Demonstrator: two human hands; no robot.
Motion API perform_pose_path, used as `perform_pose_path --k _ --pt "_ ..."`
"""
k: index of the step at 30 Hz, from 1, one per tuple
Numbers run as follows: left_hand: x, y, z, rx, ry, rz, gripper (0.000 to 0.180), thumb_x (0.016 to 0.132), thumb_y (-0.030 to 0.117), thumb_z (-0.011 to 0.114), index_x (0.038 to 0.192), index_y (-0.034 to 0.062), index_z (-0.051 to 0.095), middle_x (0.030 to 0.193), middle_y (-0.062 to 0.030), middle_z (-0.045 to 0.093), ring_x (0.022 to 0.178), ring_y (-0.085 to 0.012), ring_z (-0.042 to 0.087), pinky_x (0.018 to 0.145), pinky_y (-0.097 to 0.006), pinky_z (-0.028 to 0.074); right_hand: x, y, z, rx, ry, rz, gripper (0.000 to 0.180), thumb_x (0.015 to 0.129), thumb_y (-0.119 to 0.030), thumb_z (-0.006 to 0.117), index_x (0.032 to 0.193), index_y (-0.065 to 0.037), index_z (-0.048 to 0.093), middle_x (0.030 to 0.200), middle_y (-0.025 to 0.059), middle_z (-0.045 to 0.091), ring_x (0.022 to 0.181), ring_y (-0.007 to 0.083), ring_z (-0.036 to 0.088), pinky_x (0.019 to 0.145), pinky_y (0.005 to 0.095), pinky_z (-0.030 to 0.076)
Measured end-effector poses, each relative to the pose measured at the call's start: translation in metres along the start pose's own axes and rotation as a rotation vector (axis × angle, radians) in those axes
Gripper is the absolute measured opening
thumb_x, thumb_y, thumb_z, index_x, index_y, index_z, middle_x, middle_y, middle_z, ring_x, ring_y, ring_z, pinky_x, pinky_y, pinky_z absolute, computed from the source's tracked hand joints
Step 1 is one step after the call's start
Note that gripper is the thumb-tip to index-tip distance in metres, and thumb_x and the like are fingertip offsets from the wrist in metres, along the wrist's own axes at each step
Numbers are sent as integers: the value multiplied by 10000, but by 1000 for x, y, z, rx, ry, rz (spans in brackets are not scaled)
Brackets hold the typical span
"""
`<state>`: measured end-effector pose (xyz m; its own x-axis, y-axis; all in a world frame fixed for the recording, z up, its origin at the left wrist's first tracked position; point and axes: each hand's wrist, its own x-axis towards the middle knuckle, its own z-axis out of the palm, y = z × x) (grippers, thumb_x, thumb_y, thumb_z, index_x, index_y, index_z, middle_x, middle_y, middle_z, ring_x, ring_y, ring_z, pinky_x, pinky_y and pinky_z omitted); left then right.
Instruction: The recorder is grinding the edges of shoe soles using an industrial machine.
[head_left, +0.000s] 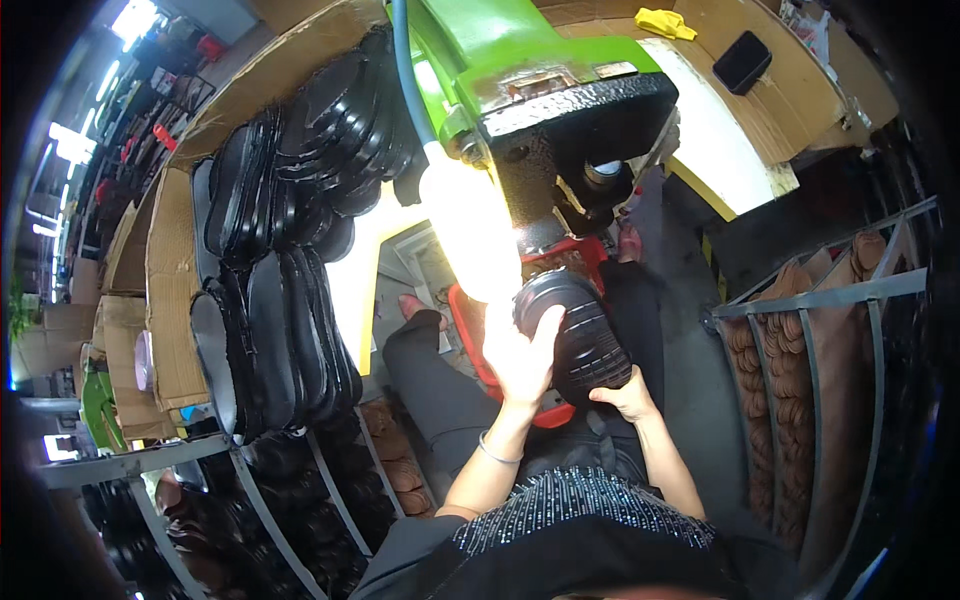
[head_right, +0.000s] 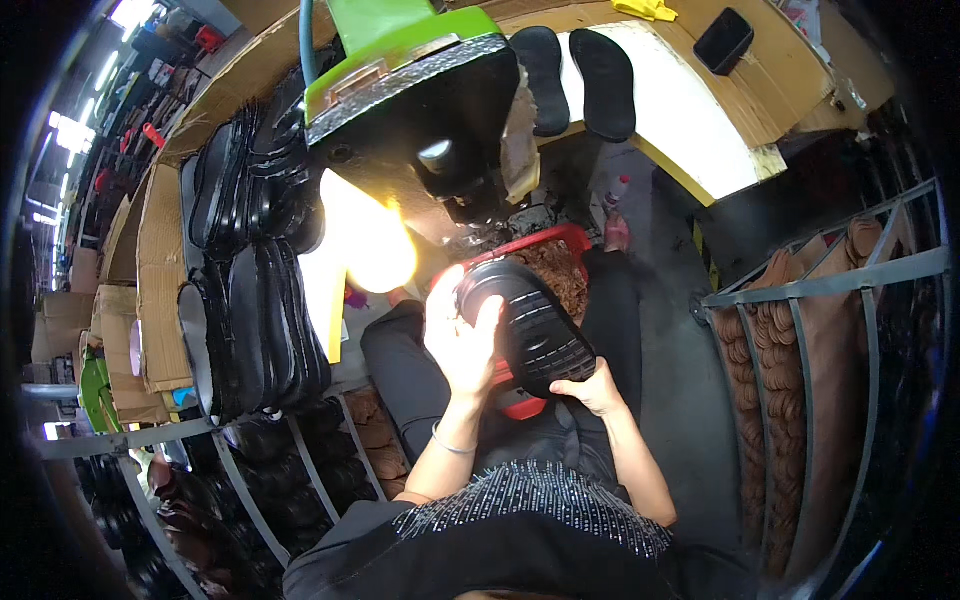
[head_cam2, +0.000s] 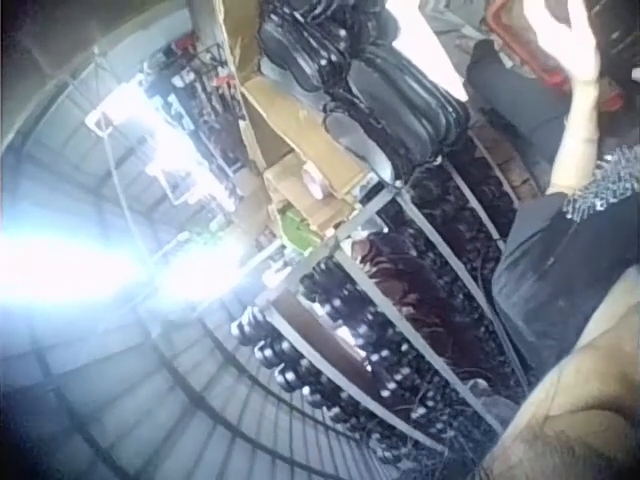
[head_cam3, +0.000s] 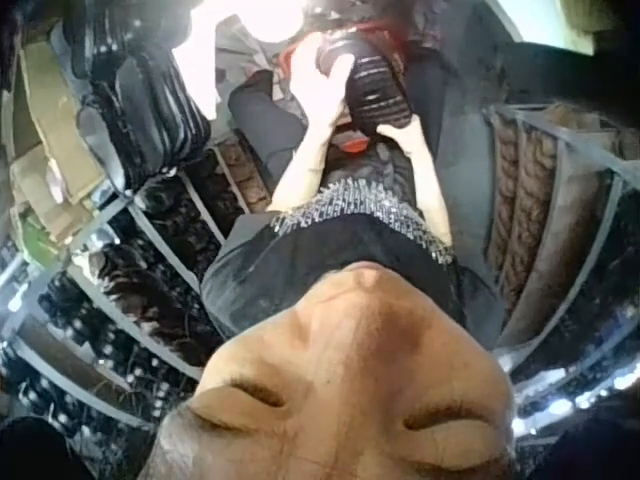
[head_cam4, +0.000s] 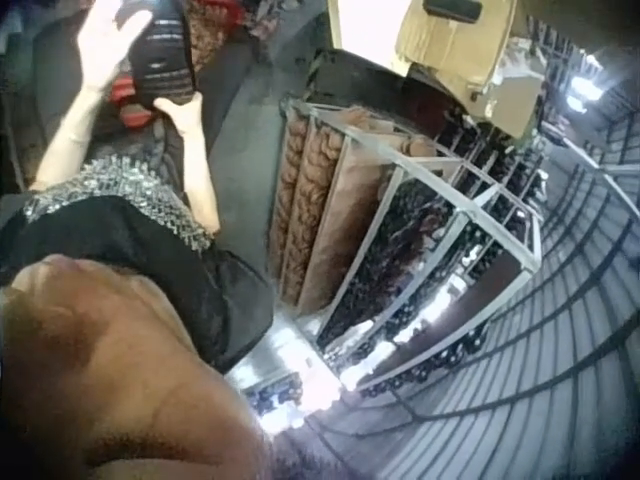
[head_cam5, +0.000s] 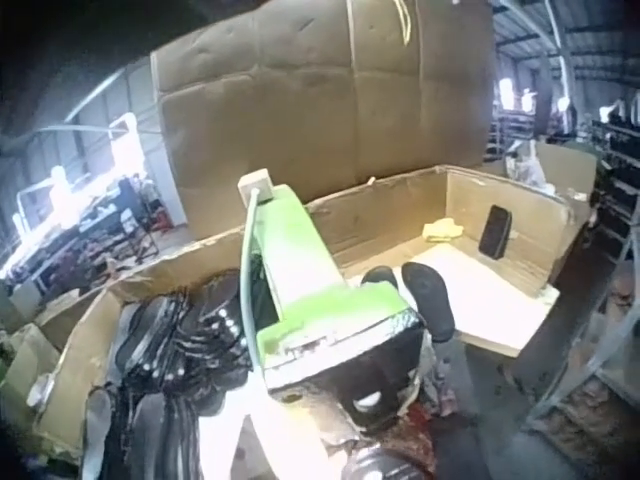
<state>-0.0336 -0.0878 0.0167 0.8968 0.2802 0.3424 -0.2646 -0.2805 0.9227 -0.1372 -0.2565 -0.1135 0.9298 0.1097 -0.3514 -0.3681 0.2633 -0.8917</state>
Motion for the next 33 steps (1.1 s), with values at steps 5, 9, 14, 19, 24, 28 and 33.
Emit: perform_pose_path --k 5,9,14,19,24,28,33 --pt "3 11 24 -217 -170 -246 290 754 140 758 951 -22 620 811 -79 649 725 -135 599 688 -259 480 0 -3 12 300 39 -107 651 609 -32 832 1192 -18 540 1126 70 609 1023 175 571 904 317 458" --pt "26 9 36 53 -116 -70 205 787 151 710 810 -28 613 693 -43 590 617 -108 503 587 -254 422 -4 -3 7 364 -30 -6 888 592 -54 826 1353 -52 369 1289 57 486 1172 204 468 1009 342 368" --pt "17 -20 25 148 -75 -65 219 766 162 719 760 -19 597 641 -16 515 575 -110 460 538 -268 385 -19 -9 -13 502 144 -38 650 614 60 679 1232 13 484 1097 81 605 1052 225 562 939 342 441" --pt "12 -28 19 53 -113 -42 270 756 209 730 839 -13 599 670 -32 522 592 -114 483 547 -261 397 -11 -66 -38 476 419 -349 683 680 48 565 1335 15 373 1265 112 511 1178 261 491 1025 382 379" --pt "26 -15 14 262 -43 296 348 739 258 732 910 -12 595 748 -72 552 687 -198 534 660 -317 446 16 -136 -65 316 660 -393 585 747 60 585 1300 63 394 1180 145 539 1013 219 568 900 324 471" --pt "28 -9 -2 14 -159 56 370 721 261 739 925 -14 600 860 -112 566 802 -247 551 762 -349 452 46 -179 -67 193 446 -424 436 769 28 615 1187 37 489 1047 104 611 894 180 615 804 267 502" --pt "39 -41 -40 -244 -197 -33 214 715 54 749 892 -11 648 839 -94 644 758 -196 622 680 -288 494 71 -182 -38 218 340 -423 373 775 38 618 1134 23 516 1011 85 619 899 165 609 826 276 490"
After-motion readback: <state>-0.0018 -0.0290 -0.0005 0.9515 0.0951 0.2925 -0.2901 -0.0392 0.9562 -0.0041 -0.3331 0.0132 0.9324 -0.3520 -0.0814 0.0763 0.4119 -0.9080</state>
